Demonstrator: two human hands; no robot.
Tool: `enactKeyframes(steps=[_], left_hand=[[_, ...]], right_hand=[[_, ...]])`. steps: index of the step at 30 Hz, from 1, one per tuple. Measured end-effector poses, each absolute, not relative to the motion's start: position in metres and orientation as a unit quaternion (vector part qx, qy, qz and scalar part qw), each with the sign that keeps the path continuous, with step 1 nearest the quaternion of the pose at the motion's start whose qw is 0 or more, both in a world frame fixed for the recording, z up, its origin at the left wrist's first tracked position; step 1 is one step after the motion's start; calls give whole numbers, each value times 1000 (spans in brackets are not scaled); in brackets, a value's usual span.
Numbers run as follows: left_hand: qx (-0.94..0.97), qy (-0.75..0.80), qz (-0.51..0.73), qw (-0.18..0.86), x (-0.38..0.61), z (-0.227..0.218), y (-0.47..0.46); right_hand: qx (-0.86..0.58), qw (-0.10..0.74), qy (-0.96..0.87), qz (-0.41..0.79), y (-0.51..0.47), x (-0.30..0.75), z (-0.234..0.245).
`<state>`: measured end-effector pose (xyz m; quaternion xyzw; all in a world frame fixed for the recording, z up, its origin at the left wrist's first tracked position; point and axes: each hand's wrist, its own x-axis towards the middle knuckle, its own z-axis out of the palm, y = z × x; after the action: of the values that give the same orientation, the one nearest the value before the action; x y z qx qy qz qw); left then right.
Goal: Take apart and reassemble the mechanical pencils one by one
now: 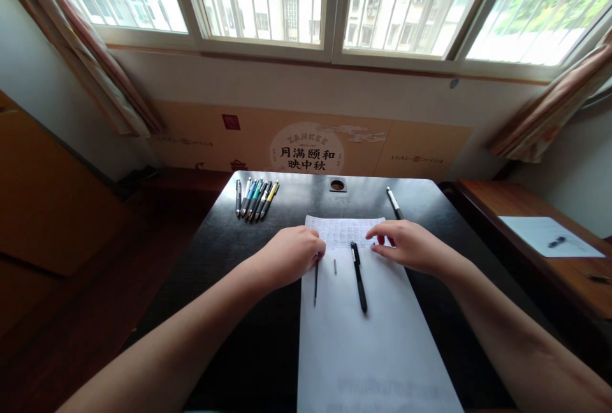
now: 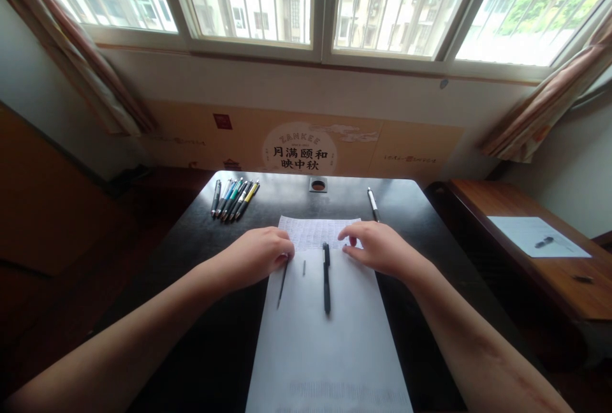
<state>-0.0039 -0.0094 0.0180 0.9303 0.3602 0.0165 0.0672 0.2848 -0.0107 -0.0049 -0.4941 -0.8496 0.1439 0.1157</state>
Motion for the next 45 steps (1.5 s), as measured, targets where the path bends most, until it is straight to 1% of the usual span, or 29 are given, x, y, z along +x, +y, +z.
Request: enactKeyframes(steps=[8, 13, 15, 22, 24, 27, 28, 34, 42, 45], left_hand=[[927, 371, -8, 58, -11, 26, -9], [928, 368, -8, 54, -11, 27, -10], [928, 369, -11, 54, -11, 27, -10], [927, 368, -1, 66, -11, 26, -9], [929, 364, 3, 72, -11, 25, -9], [930, 361, 5, 76, -11, 26, -10], [930, 360, 4, 76, -11, 27, -11], [931, 358, 0, 69, -10, 28, -11], [934, 352, 2, 56, -13, 23, -9], [935, 351, 4, 54, -13, 23, -10]], right_hand=[[-482, 88, -856, 163, -10, 287, -2], [-428, 41, -877, 213, -15, 287, 8], [-416, 36, -880, 227, -17, 287, 11], [-397, 65, -888, 221, -17, 290, 10], [-403, 105, -888, 194, -18, 285, 8], [-408, 183, -886, 120, -24, 270, 2], [-399, 193, -891, 100, -26, 264, 0], [-397, 184, -897, 60, -40, 241, -6], [-360, 163, -915, 83, -42, 241, -5], [-354, 167, -917, 79, -41, 243, -4]])
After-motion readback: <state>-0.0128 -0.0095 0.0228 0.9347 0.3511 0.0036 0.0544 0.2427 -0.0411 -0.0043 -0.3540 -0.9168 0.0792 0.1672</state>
